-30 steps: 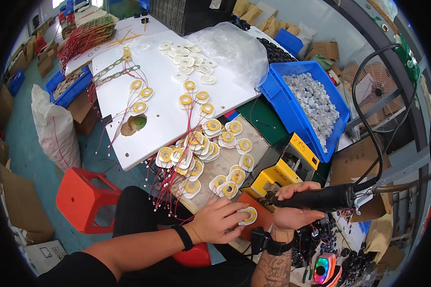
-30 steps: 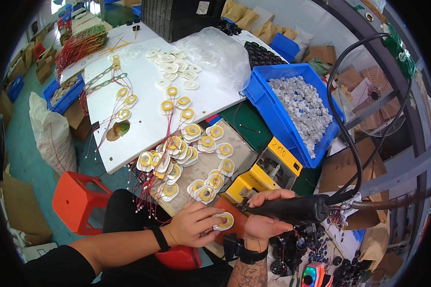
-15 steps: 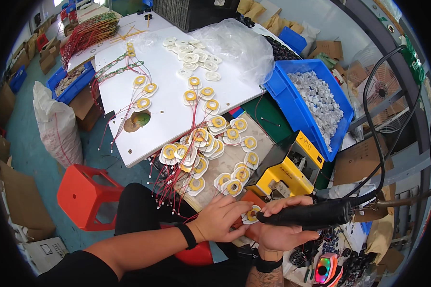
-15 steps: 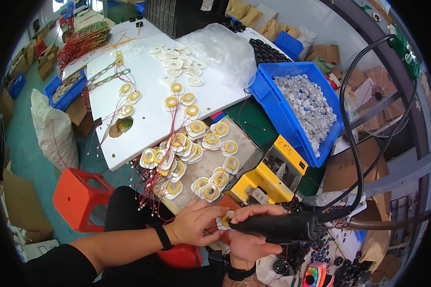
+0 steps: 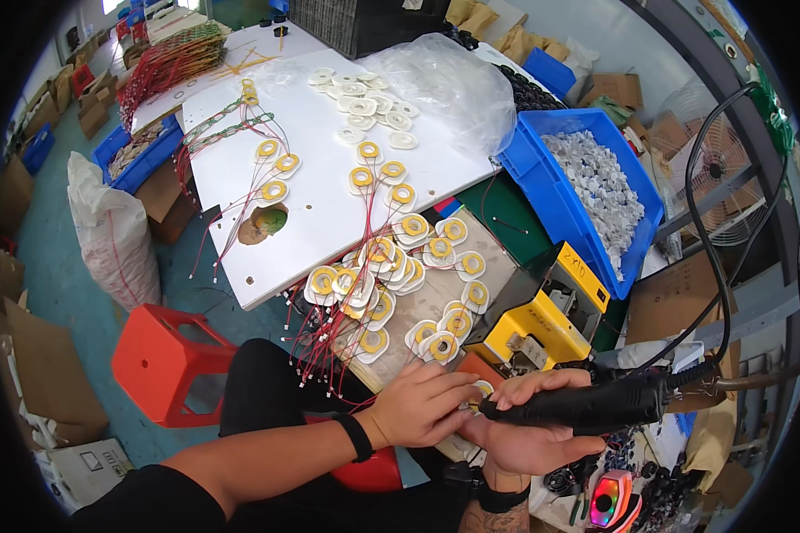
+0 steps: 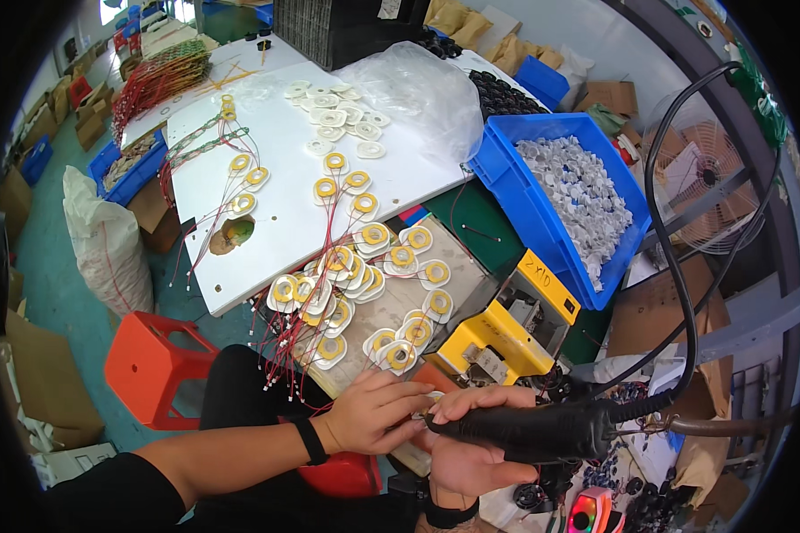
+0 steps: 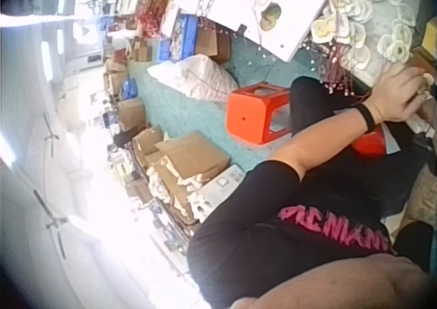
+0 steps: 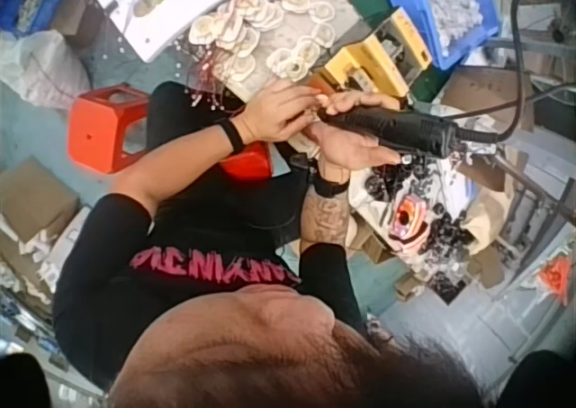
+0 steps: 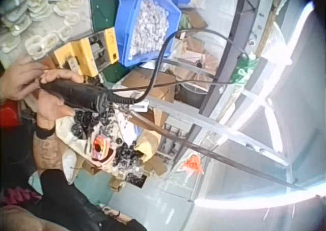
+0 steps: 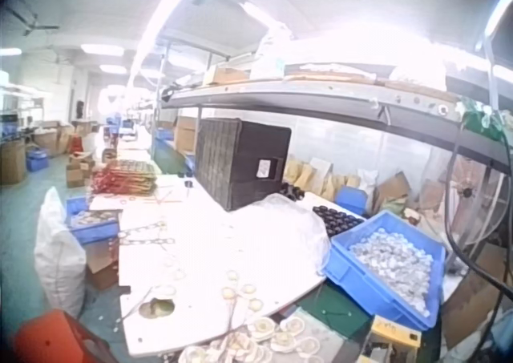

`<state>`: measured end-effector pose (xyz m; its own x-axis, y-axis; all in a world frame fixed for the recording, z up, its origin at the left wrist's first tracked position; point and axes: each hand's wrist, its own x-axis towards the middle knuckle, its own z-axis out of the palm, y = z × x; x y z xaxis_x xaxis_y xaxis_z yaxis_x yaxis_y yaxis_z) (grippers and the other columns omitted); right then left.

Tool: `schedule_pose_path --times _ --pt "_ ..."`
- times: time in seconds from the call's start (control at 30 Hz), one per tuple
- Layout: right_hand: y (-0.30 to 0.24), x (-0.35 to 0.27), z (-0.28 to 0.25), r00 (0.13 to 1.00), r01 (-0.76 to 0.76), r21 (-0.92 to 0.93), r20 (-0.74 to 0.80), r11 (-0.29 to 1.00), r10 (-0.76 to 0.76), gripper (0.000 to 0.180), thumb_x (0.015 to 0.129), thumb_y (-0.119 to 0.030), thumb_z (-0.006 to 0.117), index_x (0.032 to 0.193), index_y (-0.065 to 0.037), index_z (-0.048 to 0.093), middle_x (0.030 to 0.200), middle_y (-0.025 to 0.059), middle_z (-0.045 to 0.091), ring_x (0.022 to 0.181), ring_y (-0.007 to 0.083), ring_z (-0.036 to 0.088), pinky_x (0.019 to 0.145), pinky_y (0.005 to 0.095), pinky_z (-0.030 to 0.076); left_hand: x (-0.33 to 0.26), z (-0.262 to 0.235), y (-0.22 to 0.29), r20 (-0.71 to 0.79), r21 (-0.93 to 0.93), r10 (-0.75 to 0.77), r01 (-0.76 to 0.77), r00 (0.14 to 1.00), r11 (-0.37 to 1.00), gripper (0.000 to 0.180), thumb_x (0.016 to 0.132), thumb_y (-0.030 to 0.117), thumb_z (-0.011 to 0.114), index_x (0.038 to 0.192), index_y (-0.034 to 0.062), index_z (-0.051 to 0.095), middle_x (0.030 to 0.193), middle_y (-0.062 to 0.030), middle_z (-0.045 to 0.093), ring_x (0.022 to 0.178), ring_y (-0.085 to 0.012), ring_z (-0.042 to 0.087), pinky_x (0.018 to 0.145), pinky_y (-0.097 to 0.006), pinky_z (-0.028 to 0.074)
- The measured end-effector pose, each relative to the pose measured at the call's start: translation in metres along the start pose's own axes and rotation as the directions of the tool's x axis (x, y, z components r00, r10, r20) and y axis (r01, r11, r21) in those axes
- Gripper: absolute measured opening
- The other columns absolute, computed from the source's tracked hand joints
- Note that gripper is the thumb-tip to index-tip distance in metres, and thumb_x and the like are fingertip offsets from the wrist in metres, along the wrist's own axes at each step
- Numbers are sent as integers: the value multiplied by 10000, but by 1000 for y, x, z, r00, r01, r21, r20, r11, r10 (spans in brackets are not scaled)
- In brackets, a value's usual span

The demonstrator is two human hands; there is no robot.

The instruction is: Using a heat gun to apply heat-shrink tubing to wired components on a production line.

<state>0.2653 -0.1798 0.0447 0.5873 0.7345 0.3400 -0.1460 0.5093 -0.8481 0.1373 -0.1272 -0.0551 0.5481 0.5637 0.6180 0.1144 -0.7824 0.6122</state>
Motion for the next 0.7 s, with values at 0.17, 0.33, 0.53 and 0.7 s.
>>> schedule_pose_path --times 0.17,0.33,0.53,0.7 --pt "-2 -2 3 1000 -11 10 18 1000 11 1007 816 -988 426 1068 -14 451 797 148 594 659 241 601 654 367 539 -2 1 1 0 8 -12 12 1000 1000 343 884 225 768 1214 140 737 1246 -16 706 948 -224 640 822 -396 488" --pt "-1 -5 5 999 -10 16 40 1000 10 1020 807 -996 419 1077 -13 453 811 150 608 670 244 614 675 372 558 -2 0 0 -9 13 -8 8 1000 1000 329 896 220 765 1215 145 733 1245 -6 701 958 -223 631 828 -389 477" --pt "5 -6 -1 996 55 -34 71 998 -53 915 876 -919 483 1100 -33 442 798 154 591 643 268 590 646 397 518 -2 3 0 -26 12 13 -13 1000 1000 326 891 211 769 1207 138 739 1235 -8 704 941 -216 629 810 -388 472" --pt "1 -8 0 998 35 -38 48 999 -33 967 837 -961 452 1090 -28 450 800 146 607 664 249 608 668 375 541 0 0 2 -29 20 0 1 1000 1000 315 864 198 791 1168 123 758 1234 -22 718 889 -233 640 788 -408 497"
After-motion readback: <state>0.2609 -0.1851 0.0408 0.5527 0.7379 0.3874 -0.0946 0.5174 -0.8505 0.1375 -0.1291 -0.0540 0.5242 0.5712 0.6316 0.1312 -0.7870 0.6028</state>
